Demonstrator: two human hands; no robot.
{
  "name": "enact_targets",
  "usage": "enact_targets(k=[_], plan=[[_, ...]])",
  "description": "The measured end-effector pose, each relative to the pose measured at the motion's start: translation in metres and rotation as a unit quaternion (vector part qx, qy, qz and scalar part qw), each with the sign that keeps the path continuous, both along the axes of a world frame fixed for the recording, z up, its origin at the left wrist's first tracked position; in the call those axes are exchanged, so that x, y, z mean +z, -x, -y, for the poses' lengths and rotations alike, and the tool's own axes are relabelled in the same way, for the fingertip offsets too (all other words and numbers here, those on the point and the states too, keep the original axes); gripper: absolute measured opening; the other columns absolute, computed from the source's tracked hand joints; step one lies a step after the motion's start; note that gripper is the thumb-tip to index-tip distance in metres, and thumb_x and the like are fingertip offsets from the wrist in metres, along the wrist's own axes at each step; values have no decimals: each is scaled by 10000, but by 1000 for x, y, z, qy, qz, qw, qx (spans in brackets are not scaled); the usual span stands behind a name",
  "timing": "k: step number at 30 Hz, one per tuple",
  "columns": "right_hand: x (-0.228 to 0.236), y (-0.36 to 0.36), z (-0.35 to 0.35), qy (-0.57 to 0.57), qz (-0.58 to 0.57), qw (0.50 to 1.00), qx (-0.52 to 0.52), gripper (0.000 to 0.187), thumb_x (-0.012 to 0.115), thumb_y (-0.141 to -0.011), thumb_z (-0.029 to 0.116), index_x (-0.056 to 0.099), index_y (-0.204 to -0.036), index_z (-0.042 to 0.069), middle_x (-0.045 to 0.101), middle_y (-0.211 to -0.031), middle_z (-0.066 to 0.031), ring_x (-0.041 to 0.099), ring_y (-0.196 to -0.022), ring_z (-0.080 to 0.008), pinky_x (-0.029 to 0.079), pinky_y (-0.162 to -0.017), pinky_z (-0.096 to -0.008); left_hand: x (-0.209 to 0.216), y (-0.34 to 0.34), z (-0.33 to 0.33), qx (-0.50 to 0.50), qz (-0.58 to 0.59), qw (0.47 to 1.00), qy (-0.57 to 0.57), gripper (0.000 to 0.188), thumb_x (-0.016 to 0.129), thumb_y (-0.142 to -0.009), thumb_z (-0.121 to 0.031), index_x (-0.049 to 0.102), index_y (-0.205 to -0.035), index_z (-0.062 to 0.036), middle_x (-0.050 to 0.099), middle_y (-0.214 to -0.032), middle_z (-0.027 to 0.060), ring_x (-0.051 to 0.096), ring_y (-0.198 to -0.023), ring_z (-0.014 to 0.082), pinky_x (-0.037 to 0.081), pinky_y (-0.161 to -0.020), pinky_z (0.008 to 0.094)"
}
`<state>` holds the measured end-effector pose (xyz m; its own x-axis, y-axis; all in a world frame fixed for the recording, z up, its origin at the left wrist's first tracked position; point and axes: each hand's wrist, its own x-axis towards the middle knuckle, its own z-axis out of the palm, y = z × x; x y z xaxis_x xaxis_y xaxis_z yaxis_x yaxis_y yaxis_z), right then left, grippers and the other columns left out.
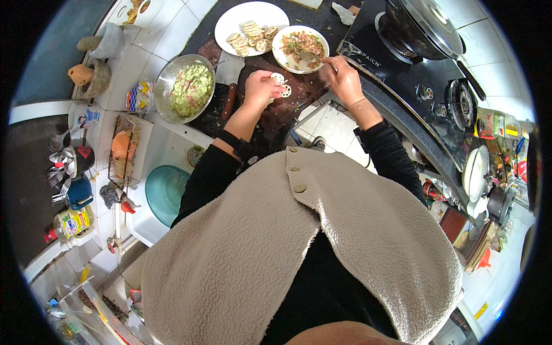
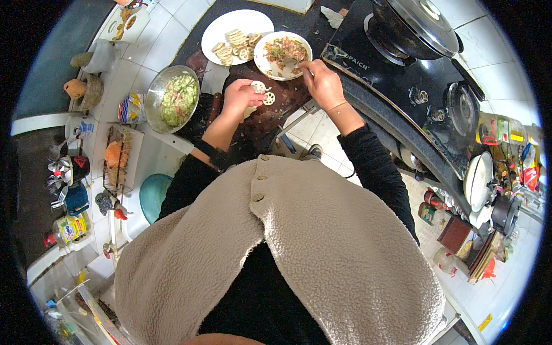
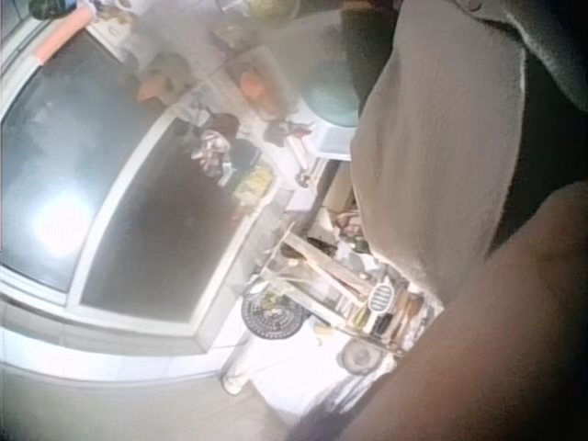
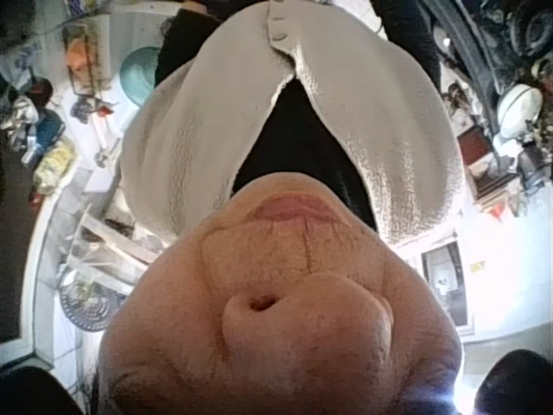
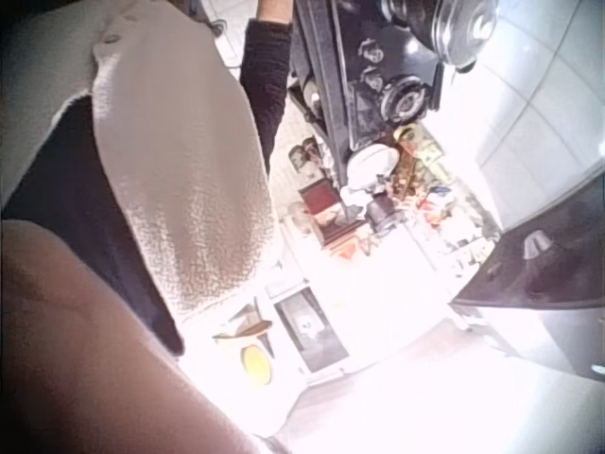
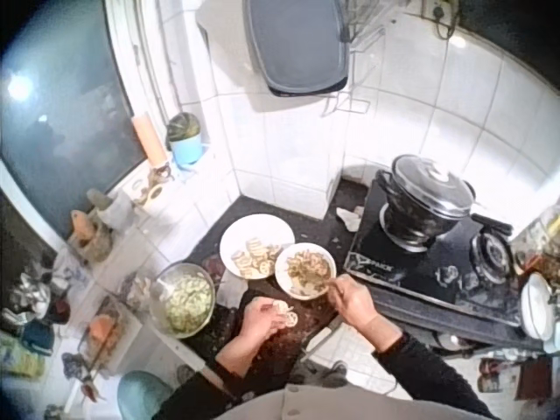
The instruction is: The person assembles small round food items by placing a filling between two circular pieces and pressing them together. The person repeatedly picks up the pieces, adds filling, and stacks the finished items on a plate.
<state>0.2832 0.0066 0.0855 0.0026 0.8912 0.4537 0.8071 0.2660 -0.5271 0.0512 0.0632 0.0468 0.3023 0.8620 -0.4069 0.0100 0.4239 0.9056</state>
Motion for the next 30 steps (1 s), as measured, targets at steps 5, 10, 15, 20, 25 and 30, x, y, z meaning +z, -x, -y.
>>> enact_targets(k=[5, 10, 15, 20, 25, 30], plan=[[1, 8, 2, 5, 53, 999, -8, 154, 597, -837, 99, 586, -990, 79, 612, -899, -126, 629, -753, -328, 519, -636, -383, 1, -8, -20, 23, 29, 998, 57, 265, 478, -844, 19, 444, -1096, 97, 602, -955, 234, 686, -795, 339, 590, -622, 356], [-11, 16, -4, -15, 40, 999, 4, 158, 602, -826, 102, 577, -983, 105, 610, -917, -109, 630, -747, -321, 526, -616, -389, -2, -17, -21, 47, 43, 995, 72, 245, 481, -828, 33, 432, -1059, 100, 592, -930, 238, 678, -815, 372, 603, -624, 384], [-17, 11, -4, -10, -3, 999, 35, 150, 589, -838, 87, 576, -988, 93, 606, -913, -118, 621, -797, -333, 522, -660, -393, -3, -18, -23, 52, 60, 993, 84, 263, 484, -816, 45, 413, -1063, 102, 583, -917, 230, 677, -811, 376, 606, -609, 382], [-14, 11, 15, 34, -49, 997, 42, 126, 565, -878, 56, 585, -1001, 42, 612, -896, -134, 645, -764, -281, 524, -663, -338, -3, -21, -21, 51, 37, 996, 69, 264, 476, -821, 38, 410, -1067, 108, 583, -936, 243, 679, -801, 368, 605, -609, 378], [-13, 27, 15, 57, -152, 986, 31, 106, 566, -863, 68, 595, -964, 51, 621, -879, -136, 651, -753, -283, 528, -666, -342, -1, -24, -21, 49, 29, 996, 62, 253, 466, -834, 27, 417, -1068, 111, 586, -935, 244, 679, -798, 366, 604, -609, 377], [-4, 37, 19, 29, -216, 976, 16, 98, 552, -882, 61, 591, -969, 37, 615, -834, -123, 655, -642, -235, 525, -606, -308, 4, -23, -22, 48, 30, 997, 61, 230, 485, -851, 2, 431, -1050, 104, 593, -940, 245, 675, -815, 369, 603, -626, 398]])
